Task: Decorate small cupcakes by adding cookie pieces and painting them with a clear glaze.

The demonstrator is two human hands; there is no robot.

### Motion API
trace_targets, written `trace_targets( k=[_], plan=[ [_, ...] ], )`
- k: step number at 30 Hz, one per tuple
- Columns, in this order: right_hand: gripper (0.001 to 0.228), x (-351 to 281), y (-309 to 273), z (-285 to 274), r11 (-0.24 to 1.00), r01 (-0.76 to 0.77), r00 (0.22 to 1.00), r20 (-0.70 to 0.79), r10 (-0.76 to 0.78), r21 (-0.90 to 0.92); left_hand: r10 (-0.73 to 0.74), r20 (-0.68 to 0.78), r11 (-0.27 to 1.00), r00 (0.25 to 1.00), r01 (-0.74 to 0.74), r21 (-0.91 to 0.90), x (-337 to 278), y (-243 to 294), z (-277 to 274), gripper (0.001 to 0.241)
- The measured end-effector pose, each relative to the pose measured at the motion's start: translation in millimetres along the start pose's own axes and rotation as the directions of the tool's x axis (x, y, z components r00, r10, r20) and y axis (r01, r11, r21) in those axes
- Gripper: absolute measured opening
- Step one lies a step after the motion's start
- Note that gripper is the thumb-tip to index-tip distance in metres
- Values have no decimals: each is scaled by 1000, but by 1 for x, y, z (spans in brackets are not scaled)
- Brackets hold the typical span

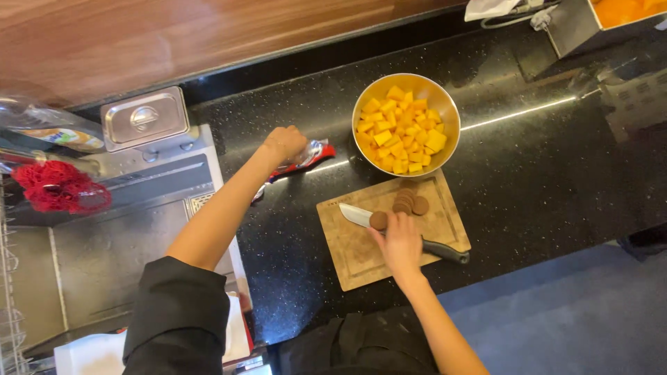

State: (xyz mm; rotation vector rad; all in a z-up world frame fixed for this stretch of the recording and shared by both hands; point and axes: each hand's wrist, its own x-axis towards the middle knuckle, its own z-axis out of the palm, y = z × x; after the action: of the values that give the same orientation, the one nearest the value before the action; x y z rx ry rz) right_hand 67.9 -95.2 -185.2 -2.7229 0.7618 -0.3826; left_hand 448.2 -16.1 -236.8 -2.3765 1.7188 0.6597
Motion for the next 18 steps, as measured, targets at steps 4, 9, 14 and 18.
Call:
trace_targets(
  k=[4,9,14,18],
  plan=[
    [38,1,4,7,1000,-17,999,-31,16,-25,-119,186,977,975,82,196,33,-6,32,28],
    [41,4,68,-21,974,-222,961,-159,225,35,-78,10,981,997,75,181,32,-21,64,21],
    [46,-3,111,-14,960,-242,956,-132,260,140,-279,-313,959,908,247,-140,-27,16,11,24],
    [42,-32,97,-25,992,-121,992,41,120,29,-568,-626,737,534,-9,-676,-97,88,-7,25]
  ],
)
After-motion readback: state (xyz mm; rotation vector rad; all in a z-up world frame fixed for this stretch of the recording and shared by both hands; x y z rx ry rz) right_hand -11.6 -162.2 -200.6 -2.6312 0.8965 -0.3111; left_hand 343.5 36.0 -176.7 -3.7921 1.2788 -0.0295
